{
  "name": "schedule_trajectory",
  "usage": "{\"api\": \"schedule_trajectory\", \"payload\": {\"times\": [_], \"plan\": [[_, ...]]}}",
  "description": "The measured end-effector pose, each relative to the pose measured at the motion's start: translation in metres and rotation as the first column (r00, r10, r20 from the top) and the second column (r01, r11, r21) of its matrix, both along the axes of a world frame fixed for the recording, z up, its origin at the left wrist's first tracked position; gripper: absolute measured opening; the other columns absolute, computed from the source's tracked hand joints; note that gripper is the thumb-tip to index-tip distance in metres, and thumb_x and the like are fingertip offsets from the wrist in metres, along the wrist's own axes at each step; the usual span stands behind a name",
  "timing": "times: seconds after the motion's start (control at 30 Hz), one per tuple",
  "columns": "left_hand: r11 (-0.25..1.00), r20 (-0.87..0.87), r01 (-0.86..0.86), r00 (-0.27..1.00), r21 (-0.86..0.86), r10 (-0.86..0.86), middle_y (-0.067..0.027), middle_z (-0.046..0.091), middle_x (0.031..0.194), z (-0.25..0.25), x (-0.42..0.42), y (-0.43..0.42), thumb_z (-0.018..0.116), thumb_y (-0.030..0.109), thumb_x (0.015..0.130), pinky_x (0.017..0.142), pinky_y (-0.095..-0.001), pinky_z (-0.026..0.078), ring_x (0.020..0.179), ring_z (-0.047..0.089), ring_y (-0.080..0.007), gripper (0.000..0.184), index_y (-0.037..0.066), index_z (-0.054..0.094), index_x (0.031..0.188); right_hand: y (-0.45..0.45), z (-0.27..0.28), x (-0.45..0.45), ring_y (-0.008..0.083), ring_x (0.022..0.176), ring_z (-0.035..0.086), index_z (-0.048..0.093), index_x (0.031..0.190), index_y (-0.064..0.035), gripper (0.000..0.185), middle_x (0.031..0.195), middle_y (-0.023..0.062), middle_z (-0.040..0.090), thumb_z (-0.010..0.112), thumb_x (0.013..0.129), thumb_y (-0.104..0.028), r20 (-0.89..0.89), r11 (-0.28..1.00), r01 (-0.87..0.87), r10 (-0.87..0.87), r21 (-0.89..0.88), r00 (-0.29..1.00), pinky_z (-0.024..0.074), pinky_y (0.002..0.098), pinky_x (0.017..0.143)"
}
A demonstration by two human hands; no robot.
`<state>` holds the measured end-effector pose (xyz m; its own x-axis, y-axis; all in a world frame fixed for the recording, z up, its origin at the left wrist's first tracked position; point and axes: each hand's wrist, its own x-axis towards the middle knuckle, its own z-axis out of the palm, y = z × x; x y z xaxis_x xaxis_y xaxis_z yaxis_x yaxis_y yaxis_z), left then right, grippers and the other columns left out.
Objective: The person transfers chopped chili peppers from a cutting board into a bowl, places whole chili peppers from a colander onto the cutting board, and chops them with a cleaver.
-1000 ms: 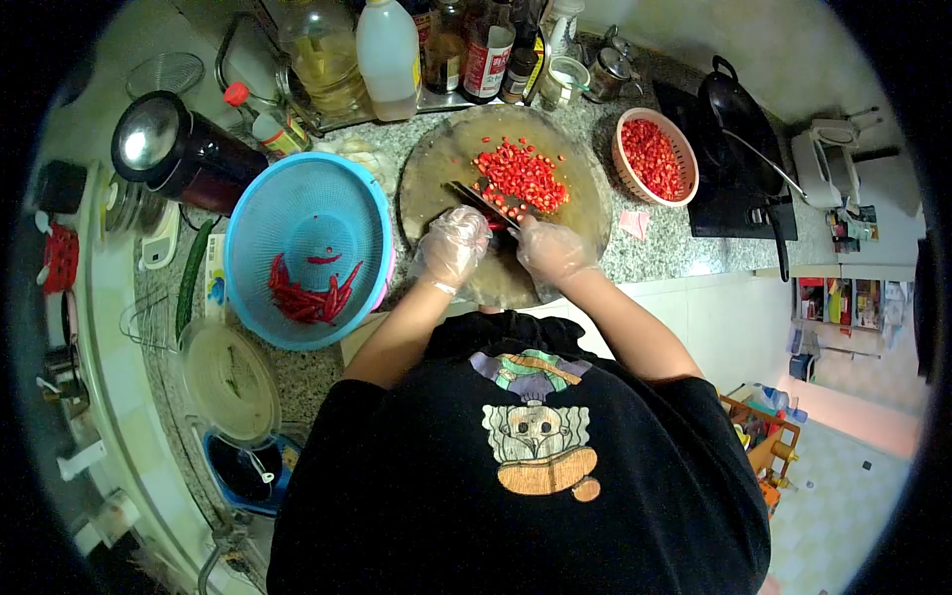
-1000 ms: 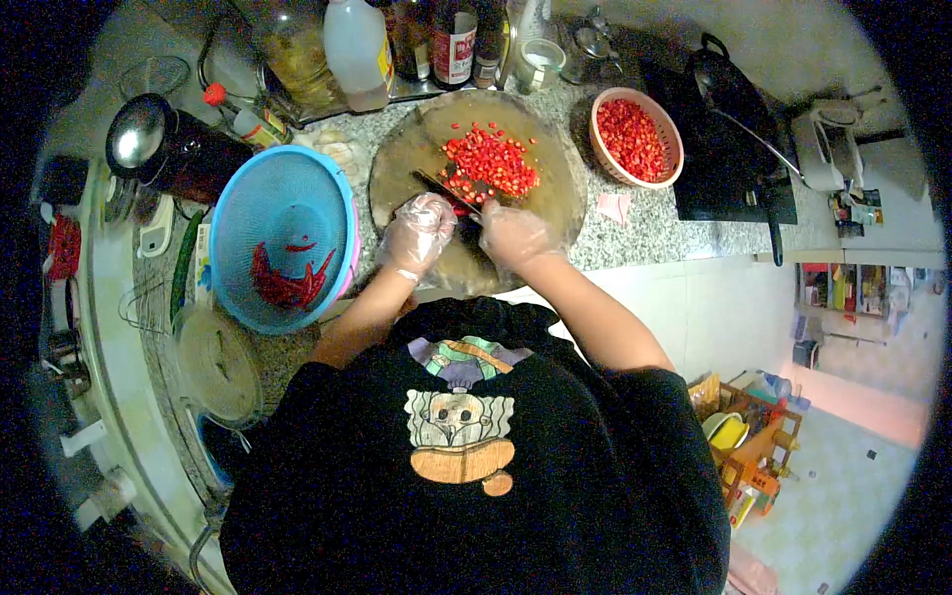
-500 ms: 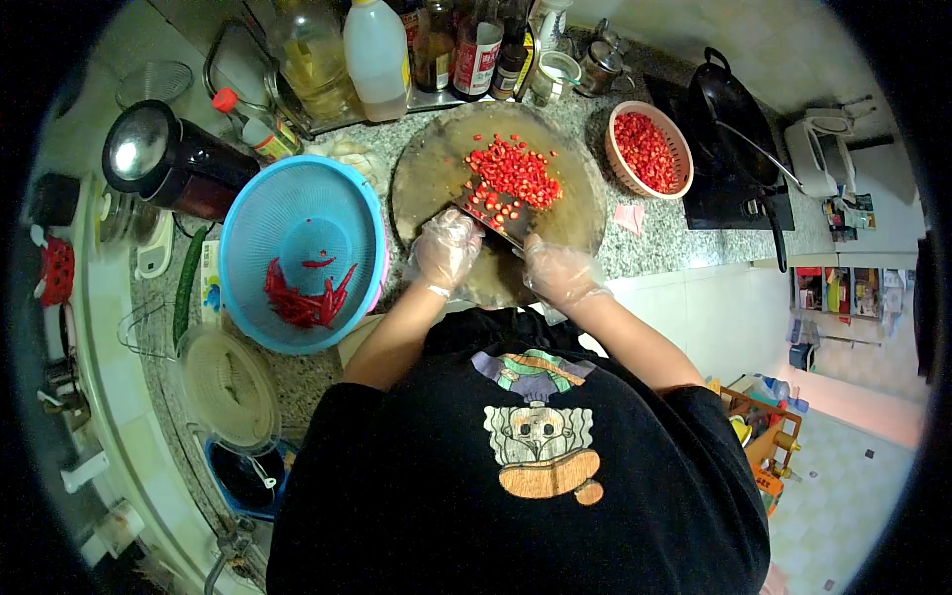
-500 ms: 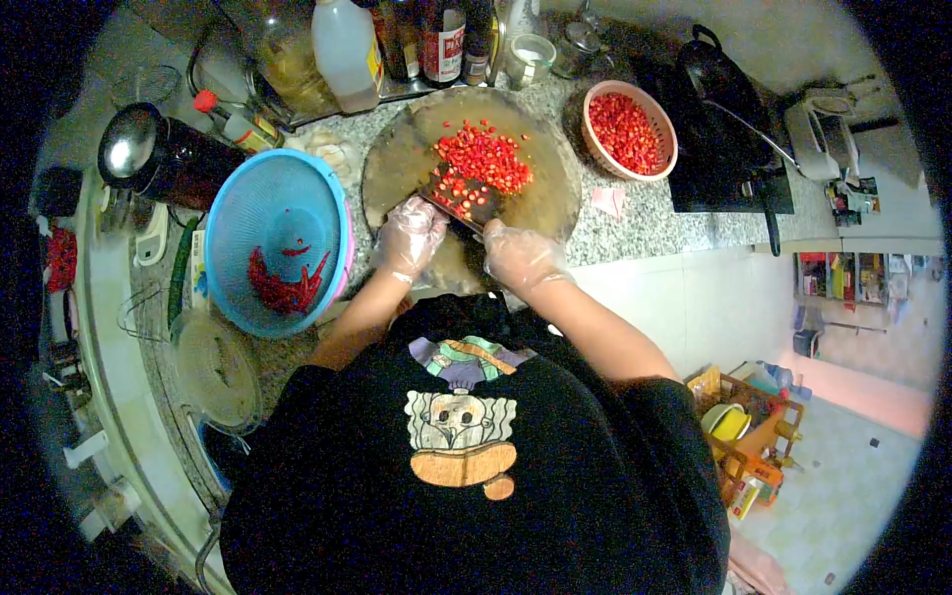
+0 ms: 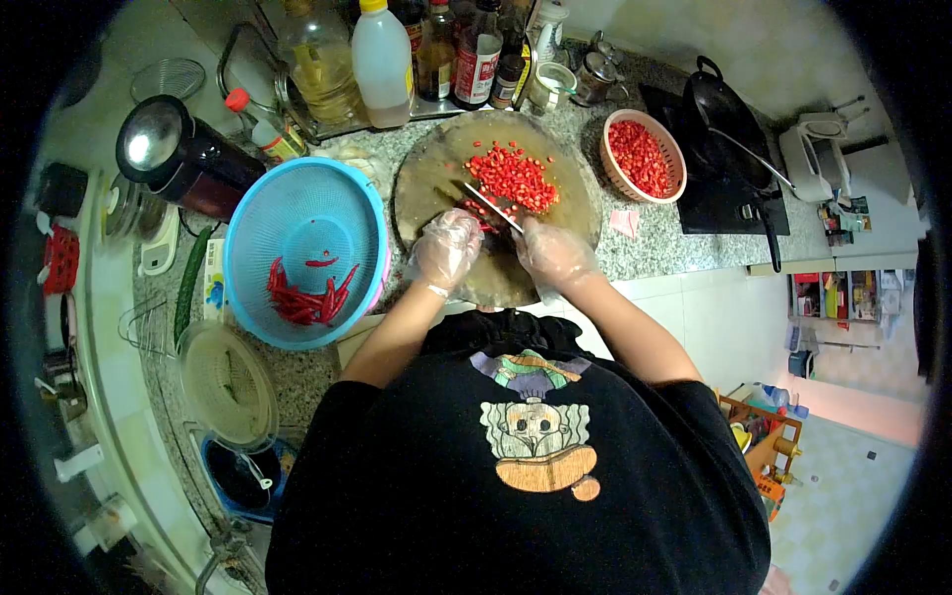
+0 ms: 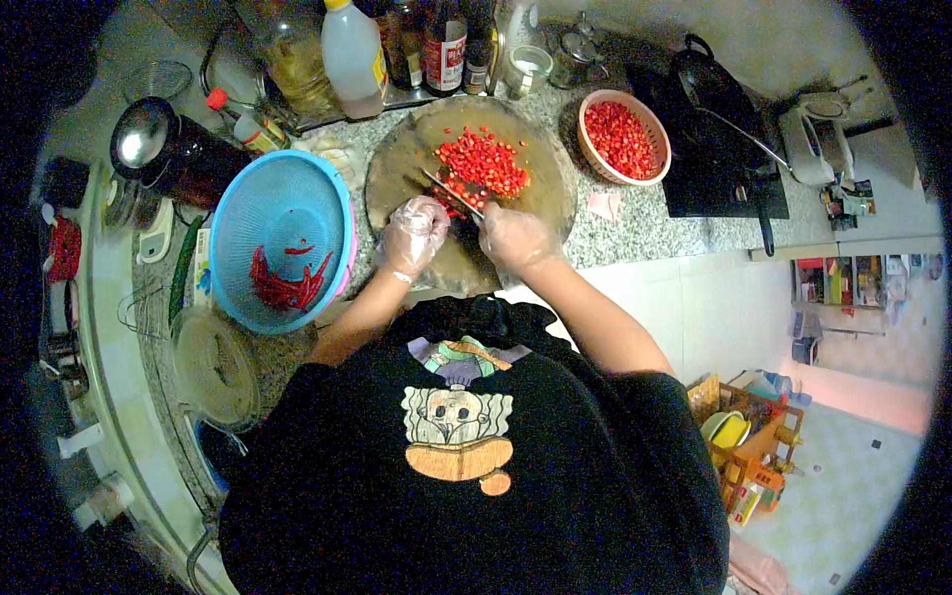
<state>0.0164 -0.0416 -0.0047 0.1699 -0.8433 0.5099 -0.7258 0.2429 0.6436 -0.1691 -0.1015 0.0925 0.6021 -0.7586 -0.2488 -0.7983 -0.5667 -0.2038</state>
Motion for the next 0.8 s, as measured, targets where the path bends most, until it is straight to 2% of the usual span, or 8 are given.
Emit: {"api": "schedule_trajectory", "payload": {"times": [0.17, 0.2, 0.3, 0.5, 0.6, 0.7, 0.73, 0.8], "plan": [[1.0, -0.058, -0.008, 0.998, -0.023, 0.006, -0.0101, 0.063, 0.086, 0.014, 0.0, 0.009, 0.071, 0.009, 0.074, 0.071, -0.0452, 0.051, 0.08, 0.063, -0.0345, 0.01, 0.009, 0.065, 0.082, 0.023, 0.009, -0.009, 0.0389, 0.081, 0.071, 0.056, 0.098, -0.0033, 0.018, 0.087, 0.02, 0.071, 0.046, 0.092, -0.017, -0.079, 1.0, -0.018, 0.016, -0.022, 0.997, 0.0556, 0.0528, 0.069], [1.0, -0.019, -0.011, 1.0, 0.016, 0.011, -0.0113, 0.062, 0.086, 0.017, 0.0, 0.011, 0.07, 0.009, 0.074, 0.07, -0.0458, 0.051, 0.079, 0.062, -0.0352, 0.01, 0.008, 0.064, 0.081, 0.025, 0.013, -0.007, 0.0386, 0.08, 0.071, 0.056, 0.099, -0.0035, 0.018, 0.087, 0.0201, 0.071, 0.045, 0.092, -0.016, -0.12, 0.999, -0.022, 0.018, -0.032, 0.993, 0.0558, 0.053, 0.068], [0.999, -0.01, -0.004, 1.0, 0.04, 0.004, -0.0124, 0.062, 0.085, 0.015, 0.0, 0.011, 0.07, 0.008, 0.074, 0.069, -0.0461, 0.051, 0.077, 0.062, -0.036, 0.009, 0.008, 0.063, 0.08, 0.026, 0.014, -0.004, 0.0384, 0.083, 0.071, 0.056, 0.1, -0.0029, 0.019, 0.088, 0.0209, 0.071, 0.044, 0.093, -0.015, -0.167, 0.999, -0.047, 0.044, -0.017, 0.985, 0.0561, 0.052, 0.071], [0.995, 0.014, -0.046, 0.999, 0.084, 0.045, -0.0138, 0.064, 0.087, 0.009, -0.002, 0.007, 0.068, 0.009, 0.072, 0.068, -0.0466, 0.051, 0.077, 0.062, -0.0378, 0.011, 0.008, 0.064, 0.082, 0.02, 0.027, 0.015, 0.0382, 0.093, 0.07, 0.058, 0.101, -0.0004, 0.023, 0.097, 0.0239, 0.07, 0.042, 0.093, -0.014, -0.207, 0.986, 0.071, -0.038, 0.153, 0.978, 0.055, 0.0511, 0.081], [0.97, 0.17, -0.119, 0.982, 0.214, 0.083, -0.0143, 0.065, 0.09, 0.011, -0.005, 0.006, 0.068, 0.009, 0.072, 0.067, -0.0468, 0.052, 0.078, 0.063, -0.0382, 0.012, 0.008, 0.064, 0.083, 0.007, 0.005, 0.036, 0.0393, 0.093, 0.07, 0.059, 0.102, -0.0003, 0.024, 0.098, 0.0246, 0.07, 0.042, 0.093, -0.015, -0.126, 0.983, 0.036, -0.013, 0.179, 0.992, 0.055, 0.0509, 0.081], [0.985, 0.087, -0.074, 0.994, 0.154, 0.061, -0.0143, 0.065, 0.09, 0.009, -0.005, 0.004, 0.067, 0.01, 0.072, 0.067, -0.0467, 0.052, 0.078, 0.063, -0.0379, 0.013, 0.008, 0.064, 0.084, -0.002, 0.011, 0.052, 0.0392, 0.093, 0.07, 0.06, 0.102, -0.0006, 0.025, 0.098, 0.0248, 0.07, 0.044, 0.092, -0.015, -0.116, 0.987, 0.019, 0.0, 0.162, 0.993, 0.0551, 0.0499, 0.081], [0.99, 0.085, -0.085, 0.994, 0.111, 0.075, -0.0136, 0.065, 0.09, 0.007, -0.005, 0.005, 0.066, 0.008, 0.072, 0.067, -0.0463, 0.051, 0.077, 0.063, -0.037, 0.012, 0.008, 0.064, 0.084, -0.006, 0.0, 0.047, 0.0389, 0.09, 0.07, 0.06, 0.101, -0.0003, 0.025, 0.097, 0.0247, 0.07, 0.046, 0.092, -0.019, -0.061, 0.993, -0.016, 0.023, 0.115, 0.998, 0.055, 0.0499, 0.079], [0.988, -0.123, -0.034, 0.991, 0.151, 0.053, -0.0128, 0.065, 0.089, 0.006, -0.008, 0.006, 0.065, 0.007, 0.073, 0.067, -0.0453, 0.052, 0.077, 0.063, -0.0361, 0.011, 0.008, 0.064, 0.084, -0.011, -0.012, 0.036, 0.0394, 0.088, 0.069, 0.058, 0.1, -0.0004, 0.025, 0.093, 0.0238, 0.07, 0.047, 0.093, -0.022, 0.038, 0.996, -0.032, 0.029, 0.086, 0.999, 0.0546, 0.0503, 0.078]]}}
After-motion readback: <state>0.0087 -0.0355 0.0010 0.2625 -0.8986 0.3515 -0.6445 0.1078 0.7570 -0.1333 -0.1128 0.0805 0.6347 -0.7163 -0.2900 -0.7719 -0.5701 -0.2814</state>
